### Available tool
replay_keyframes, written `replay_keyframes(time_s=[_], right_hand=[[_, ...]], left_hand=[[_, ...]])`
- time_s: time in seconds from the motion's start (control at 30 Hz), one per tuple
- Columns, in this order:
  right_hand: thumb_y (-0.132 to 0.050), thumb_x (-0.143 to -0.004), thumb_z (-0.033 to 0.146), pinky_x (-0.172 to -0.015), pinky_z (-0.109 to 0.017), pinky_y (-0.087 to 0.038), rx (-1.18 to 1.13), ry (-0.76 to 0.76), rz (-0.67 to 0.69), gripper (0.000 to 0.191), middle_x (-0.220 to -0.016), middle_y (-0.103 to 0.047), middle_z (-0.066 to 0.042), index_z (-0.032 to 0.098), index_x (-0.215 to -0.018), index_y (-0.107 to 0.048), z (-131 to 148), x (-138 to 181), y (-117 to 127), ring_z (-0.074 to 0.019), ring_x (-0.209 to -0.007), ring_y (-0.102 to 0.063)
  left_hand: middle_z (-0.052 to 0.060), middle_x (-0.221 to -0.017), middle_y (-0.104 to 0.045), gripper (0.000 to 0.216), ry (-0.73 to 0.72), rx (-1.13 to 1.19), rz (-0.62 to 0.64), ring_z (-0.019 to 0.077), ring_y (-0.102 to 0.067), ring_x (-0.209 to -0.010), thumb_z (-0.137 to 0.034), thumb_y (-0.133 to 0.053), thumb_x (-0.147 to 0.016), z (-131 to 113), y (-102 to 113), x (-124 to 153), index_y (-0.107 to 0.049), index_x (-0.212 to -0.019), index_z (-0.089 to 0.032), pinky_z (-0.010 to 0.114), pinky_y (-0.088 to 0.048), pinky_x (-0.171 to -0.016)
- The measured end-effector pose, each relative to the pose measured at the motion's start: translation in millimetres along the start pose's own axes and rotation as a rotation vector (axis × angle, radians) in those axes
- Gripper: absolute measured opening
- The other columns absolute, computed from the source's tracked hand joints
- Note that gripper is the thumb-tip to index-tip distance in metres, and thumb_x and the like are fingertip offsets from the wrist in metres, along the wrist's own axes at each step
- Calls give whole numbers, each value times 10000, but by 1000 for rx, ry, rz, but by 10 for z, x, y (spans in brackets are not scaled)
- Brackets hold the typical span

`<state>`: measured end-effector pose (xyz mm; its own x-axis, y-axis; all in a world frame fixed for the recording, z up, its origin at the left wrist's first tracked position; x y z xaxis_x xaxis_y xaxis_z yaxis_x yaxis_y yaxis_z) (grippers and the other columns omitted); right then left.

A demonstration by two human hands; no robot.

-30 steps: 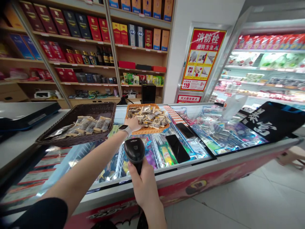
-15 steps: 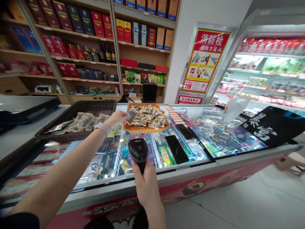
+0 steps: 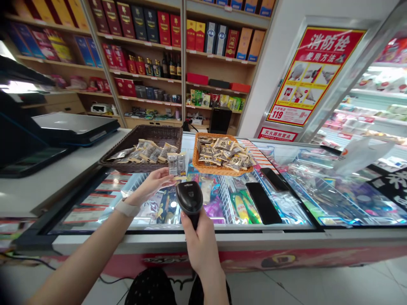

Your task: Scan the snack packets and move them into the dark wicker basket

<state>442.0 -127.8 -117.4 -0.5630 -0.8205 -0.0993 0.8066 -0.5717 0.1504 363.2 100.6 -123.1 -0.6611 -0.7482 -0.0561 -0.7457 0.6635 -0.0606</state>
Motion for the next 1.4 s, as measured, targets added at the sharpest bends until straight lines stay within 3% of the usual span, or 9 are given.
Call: replay_keyframes(time_s=[0.13,0.27,0.43,0.6,0.7,0.87,1.4], right_hand=[[-552,-973,600,-564,-281,-511,25,2,-9,486,-852,-701,-71,161,-1122,-699,-32,2,-47,-212,-678,-626],[-561,-965,610,-544,-281,-505,31,8,-23,482,-764,-656,-40,158,-1071,-692,-76,-2,-26,-199,-635,-590],[-569,-963,602,-533,-283,-493,48,-2,-3,461,-750,-660,-34,160,-1038,-676,-140,8,-26,-180,-569,-568],[-554,-965,544,-565,-291,-491,104,9,51,396,-774,-700,-51,179,-1037,-689,-133,29,-125,-222,-655,-637],[-551,-972,510,-559,-289,-481,133,12,94,360,-766,-699,-51,184,-1032,-691,-120,55,-203,-227,-659,-651],[-538,-978,496,-541,-276,-450,190,-16,167,338,-769,-696,-47,192,-1022,-678,-142,107,-292,-221,-636,-648],[-493,-1000,507,-607,-301,-487,238,-41,194,419,-896,-744,-106,152,-1122,-679,-142,150,-241,-282,-822,-712]], left_hand=[[49,-754,-695,443,-69,-189,-80,196,-659,-708,-512,-881,-626,36,159,11,-724,-834,-154,288,-506,-630],[50,-694,-692,403,-115,-241,-154,229,-669,-737,-538,-861,-646,9,277,-6,-740,-737,-164,287,-480,-620],[75,-804,-754,496,-124,-188,-263,241,-679,-785,-553,-892,-605,-59,372,13,-798,-881,-152,291,-470,-632],[95,-806,-771,542,-72,-195,-369,198,-625,-662,-614,-827,-694,-35,445,50,-813,-972,-149,277,-387,-526],[102,-845,-784,524,-71,-196,-346,218,-665,-714,-592,-822,-705,-19,420,32,-828,-980,-146,277,-424,-540],[112,-932,-803,469,-142,-155,-273,281,-724,-909,-535,-874,-642,-48,341,0,-848,-906,-149,322,-543,-723],[141,-1048,-806,472,-133,-124,-195,328,-730,-1052,-514,-894,-635,-22,236,-30,-858,-931,-148,404,-541,-949]])
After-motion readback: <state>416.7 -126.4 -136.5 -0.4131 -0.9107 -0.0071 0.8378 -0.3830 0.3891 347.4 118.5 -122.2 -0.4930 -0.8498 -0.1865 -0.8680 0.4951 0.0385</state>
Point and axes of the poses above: each hand's wrist, its own x-axis away from the middle knuckle, its own y-axis out of the back of the hand, z = x × y, the point moved 9 cm from there along -x, towards the middle knuckle
